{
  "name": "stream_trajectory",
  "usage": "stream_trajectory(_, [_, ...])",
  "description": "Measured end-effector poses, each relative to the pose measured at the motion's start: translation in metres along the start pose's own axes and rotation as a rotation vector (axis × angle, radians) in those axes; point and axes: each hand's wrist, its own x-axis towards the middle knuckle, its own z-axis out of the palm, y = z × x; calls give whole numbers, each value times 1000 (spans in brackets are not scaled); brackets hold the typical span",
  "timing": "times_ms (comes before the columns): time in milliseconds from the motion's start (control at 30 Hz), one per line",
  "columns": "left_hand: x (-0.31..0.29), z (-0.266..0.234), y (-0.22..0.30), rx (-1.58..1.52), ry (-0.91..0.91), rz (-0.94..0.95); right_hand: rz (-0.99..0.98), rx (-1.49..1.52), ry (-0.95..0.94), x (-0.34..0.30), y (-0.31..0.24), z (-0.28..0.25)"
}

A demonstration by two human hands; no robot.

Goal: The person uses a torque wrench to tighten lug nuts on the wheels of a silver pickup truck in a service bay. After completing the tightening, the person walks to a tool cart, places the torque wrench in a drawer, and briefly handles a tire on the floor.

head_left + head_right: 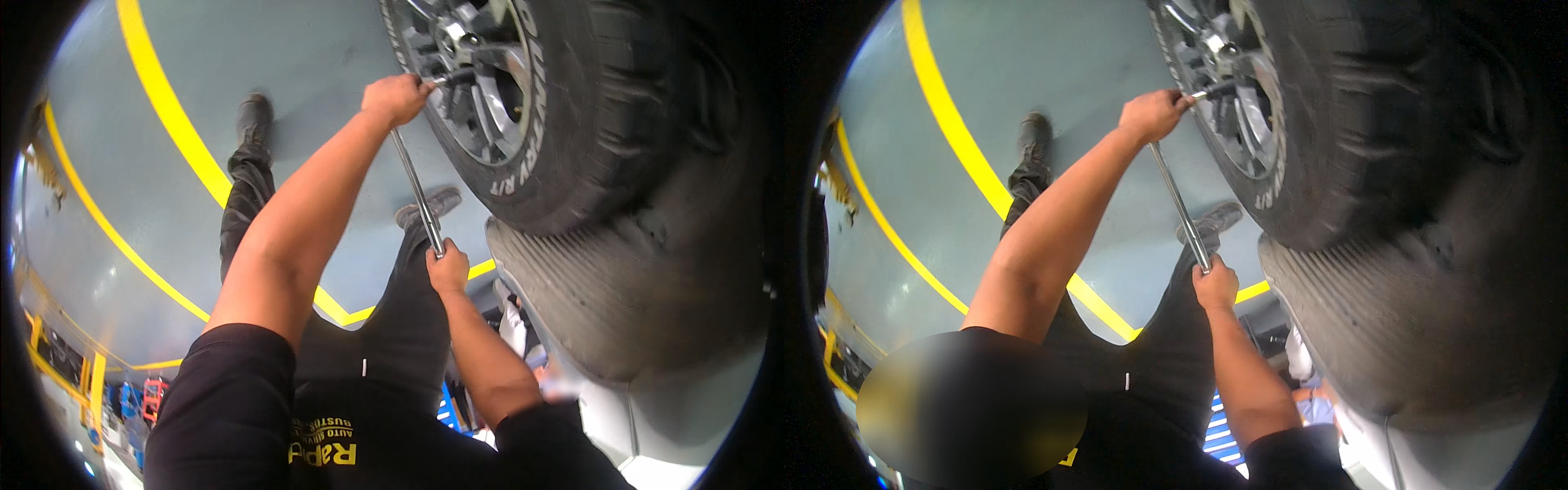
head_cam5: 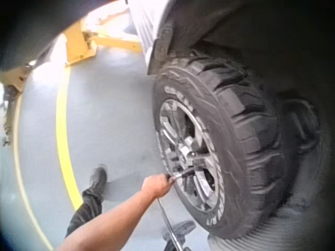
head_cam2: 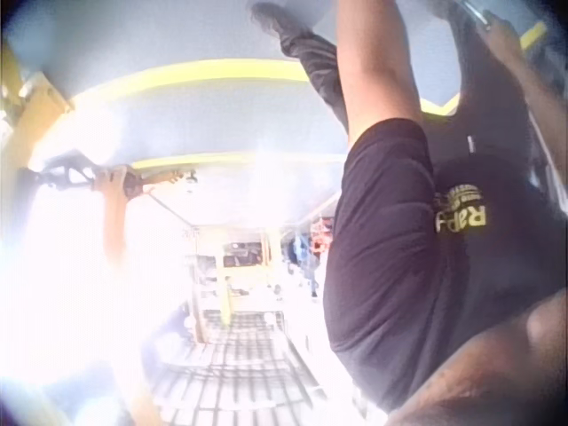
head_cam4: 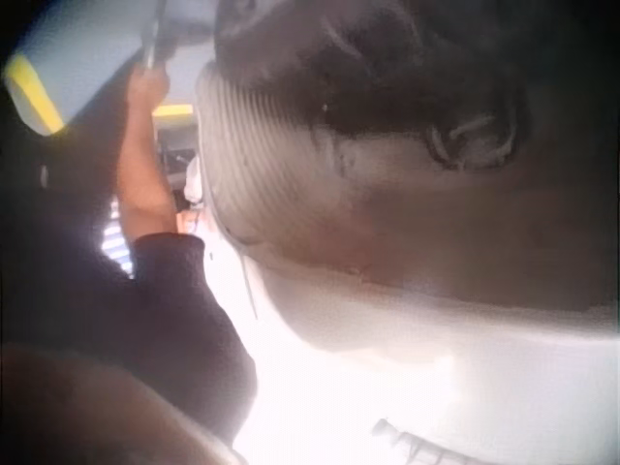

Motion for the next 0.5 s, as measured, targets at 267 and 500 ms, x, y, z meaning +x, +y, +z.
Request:
stream_trajectory(267, [-1,0,-13,55,106,21,-143,139,-9,5,5,11])
stream_trajectory(500, [8,-1,-20,63,73,35,-145,117,-29,15,-10,3])
